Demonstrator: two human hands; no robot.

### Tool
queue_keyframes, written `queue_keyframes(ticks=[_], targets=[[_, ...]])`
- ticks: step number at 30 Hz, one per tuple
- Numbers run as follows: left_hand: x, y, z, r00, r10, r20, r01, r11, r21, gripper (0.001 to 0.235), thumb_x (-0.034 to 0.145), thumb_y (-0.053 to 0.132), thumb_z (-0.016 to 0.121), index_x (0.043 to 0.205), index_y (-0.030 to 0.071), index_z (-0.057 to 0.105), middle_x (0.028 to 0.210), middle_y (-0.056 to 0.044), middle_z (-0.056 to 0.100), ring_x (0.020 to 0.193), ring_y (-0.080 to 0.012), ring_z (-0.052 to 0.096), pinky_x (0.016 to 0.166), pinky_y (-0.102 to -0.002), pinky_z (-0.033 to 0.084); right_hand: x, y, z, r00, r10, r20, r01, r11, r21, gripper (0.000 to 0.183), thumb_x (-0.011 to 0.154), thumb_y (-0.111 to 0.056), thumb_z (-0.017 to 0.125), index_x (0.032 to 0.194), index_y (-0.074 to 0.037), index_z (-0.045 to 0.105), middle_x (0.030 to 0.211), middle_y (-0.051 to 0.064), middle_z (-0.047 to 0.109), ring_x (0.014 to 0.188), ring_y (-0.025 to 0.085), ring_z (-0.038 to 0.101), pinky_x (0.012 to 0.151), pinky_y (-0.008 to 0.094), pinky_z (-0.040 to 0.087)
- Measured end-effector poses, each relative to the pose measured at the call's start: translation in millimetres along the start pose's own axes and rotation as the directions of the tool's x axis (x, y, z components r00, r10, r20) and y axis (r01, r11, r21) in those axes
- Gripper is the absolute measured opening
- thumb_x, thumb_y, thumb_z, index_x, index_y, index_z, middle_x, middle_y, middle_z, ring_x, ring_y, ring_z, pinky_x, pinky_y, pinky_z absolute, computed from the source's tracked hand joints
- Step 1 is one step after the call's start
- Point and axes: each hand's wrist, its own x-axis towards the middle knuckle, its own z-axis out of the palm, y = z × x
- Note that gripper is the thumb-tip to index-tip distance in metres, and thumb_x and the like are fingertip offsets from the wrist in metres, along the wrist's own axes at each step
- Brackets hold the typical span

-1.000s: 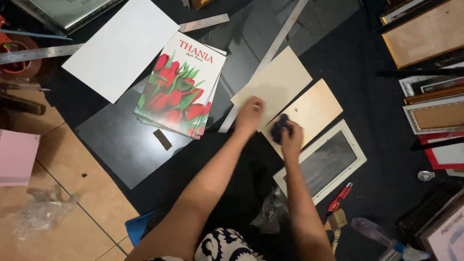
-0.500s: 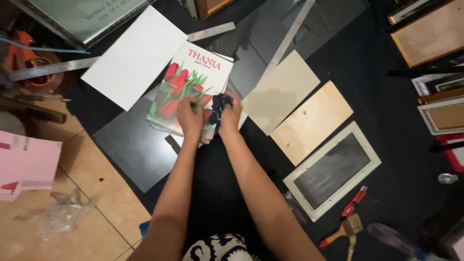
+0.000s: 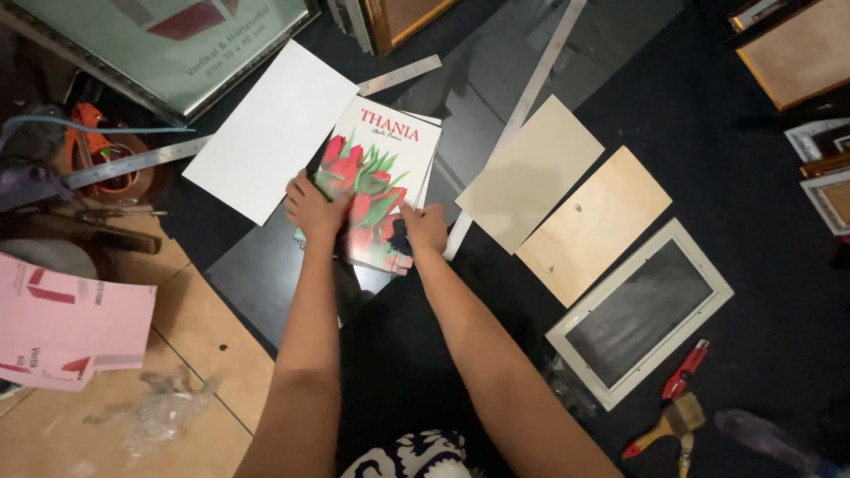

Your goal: The person wipes the glass of a white photo frame with a dark cloth, then briefly flips through a stack of printed images before returning to wipe the frame glass again. The frame remains on the table and is not assembled.

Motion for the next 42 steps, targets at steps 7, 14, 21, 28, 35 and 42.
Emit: queue_keyframes(ticks=[7,14,21,28,35,42], targets=[[-13,19,-17,0.999,0.010,0.053,-0.013,0.998,0.057,0.105,0.067,0.035,0.094,0.148,0.001,0.037,0.139,-0.020,0.040,0.123,-0.0476,0.045,0.097,-0.062,0.047,-36,-29,-11,1.000,0.021,0.011,-0.020,0.996,-0.092,0.075,0.079,-0.049,0.060,0.131,0.001,0.040,0.134,0.023,0.049,0.118,0.046,0.062,0.090,0.065,0.055],[-7,-6,26,0.997,0.004,-0.081,0.012,0.979,0.202,0.087,0.058,0.048,0.095,0.123,0.016,0.047,0.114,-0.007,0.049,0.105,-0.0365,0.059,0.080,-0.055,0.056,30,17,17,0.999,0.031,0.015,-0.027,0.973,-0.231,0.063,0.085,-0.045,0.079,0.125,-0.003,0.054,0.125,0.017,0.063,0.120,0.041,0.065,0.092,0.061,0.056],[12,-29,13,1.000,-0.021,0.012,0.022,0.998,-0.059,0.043,0.078,0.033,0.088,0.104,0.014,0.060,0.095,-0.005,0.066,0.097,-0.0331,0.071,0.087,-0.049,0.055,8,8,5,0.997,-0.068,-0.040,0.056,0.964,-0.261,0.035,0.098,-0.039,0.061,0.108,-0.007,0.068,0.108,0.015,0.073,0.113,0.036,0.070,0.092,0.052,0.059],[13,-26,3,0.999,-0.025,0.047,0.023,0.999,0.043,0.038,0.078,0.043,0.087,0.094,0.020,0.062,0.086,0.001,0.069,0.093,-0.0268,0.072,0.085,-0.047,0.055,14,14,10,0.995,-0.081,-0.056,0.062,0.957,-0.282,0.031,0.094,-0.041,0.066,0.105,-0.012,0.068,0.106,0.011,0.073,0.112,0.034,0.071,0.092,0.050,0.058],[17,-30,4,0.996,0.024,0.083,-0.037,0.985,0.167,0.038,0.085,0.054,0.077,0.091,0.018,0.066,0.087,-0.004,0.074,0.100,-0.0288,0.073,0.106,-0.053,0.038,10,18,8,0.993,-0.101,-0.055,0.082,0.957,-0.278,0.023,0.095,-0.034,0.064,0.103,-0.013,0.066,0.103,0.011,0.072,0.111,0.035,0.071,0.091,0.050,0.059],[5,-25,-38,0.999,-0.035,0.023,0.035,0.999,-0.019,0.040,0.091,0.057,0.073,0.093,0.017,0.069,0.091,-0.004,0.070,0.094,-0.0318,0.071,0.092,-0.052,0.049,11,14,7,0.992,-0.082,-0.093,0.060,0.973,-0.224,0.018,0.097,-0.031,0.064,0.106,-0.018,0.055,0.103,0.008,0.071,0.108,0.033,0.071,0.089,0.049,0.059]])
